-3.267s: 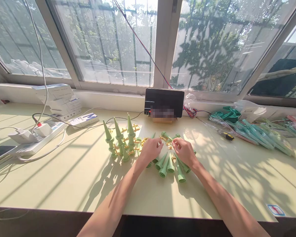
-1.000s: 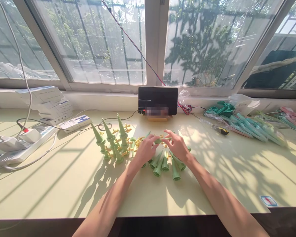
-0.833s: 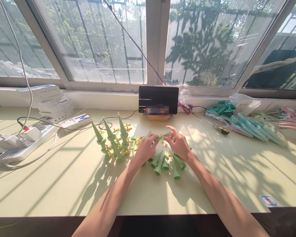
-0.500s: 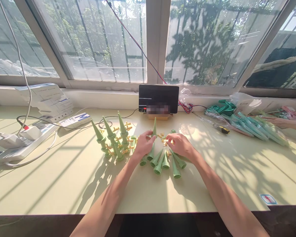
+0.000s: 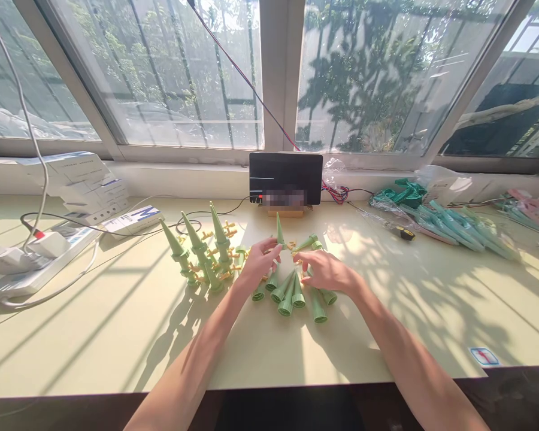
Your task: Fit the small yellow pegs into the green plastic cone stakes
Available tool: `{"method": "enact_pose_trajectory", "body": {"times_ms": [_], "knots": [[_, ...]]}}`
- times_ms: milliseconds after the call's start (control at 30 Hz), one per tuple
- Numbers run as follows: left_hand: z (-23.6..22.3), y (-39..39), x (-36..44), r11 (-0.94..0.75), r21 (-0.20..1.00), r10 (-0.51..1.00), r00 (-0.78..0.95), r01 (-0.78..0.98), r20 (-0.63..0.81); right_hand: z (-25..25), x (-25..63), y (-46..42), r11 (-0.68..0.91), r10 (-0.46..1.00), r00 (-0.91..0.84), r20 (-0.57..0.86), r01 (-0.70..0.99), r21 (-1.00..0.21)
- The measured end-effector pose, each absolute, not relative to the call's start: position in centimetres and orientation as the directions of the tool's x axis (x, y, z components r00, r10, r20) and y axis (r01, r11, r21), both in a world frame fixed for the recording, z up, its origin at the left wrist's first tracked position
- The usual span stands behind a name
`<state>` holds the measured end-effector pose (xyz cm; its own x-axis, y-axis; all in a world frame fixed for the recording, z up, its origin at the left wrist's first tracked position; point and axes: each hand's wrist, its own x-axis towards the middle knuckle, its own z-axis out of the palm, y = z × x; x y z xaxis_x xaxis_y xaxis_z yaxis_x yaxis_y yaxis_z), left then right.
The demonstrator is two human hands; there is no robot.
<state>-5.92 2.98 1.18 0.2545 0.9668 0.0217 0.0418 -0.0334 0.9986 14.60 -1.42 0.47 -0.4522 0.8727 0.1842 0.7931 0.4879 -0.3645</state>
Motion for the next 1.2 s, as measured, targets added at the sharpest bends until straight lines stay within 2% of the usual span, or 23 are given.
{"method": "enact_pose_trajectory", "body": {"times_ms": [133,367,633,1200], "knots": [[1.1,3.0,-5.9,-0.041,0.999,0.964,0.265,0.022,0.033,0.4,14.3,-1.2,0.455,0.890,-0.435,0.140,0.814,-0.362],[0.9,3.0,-6.0,-0.015,1.000,0.962,0.273,0.027,0.007,0.2,14.0,-1.0,0.458,0.889,-0.421,0.181,0.811,-0.364],[1.2,2.8,-5.9,-0.009,1.000,0.966,0.257,0.029,0.001,0.5,13.3,-1.2,0.394,0.919,-0.350,0.181,0.837,-0.380],[0.8,3.0,-6.0,-0.013,1.000,0.966,0.257,0.024,0.006,-0.6,13.5,-0.4,0.501,0.865,-0.441,0.240,0.789,-0.355]]}}
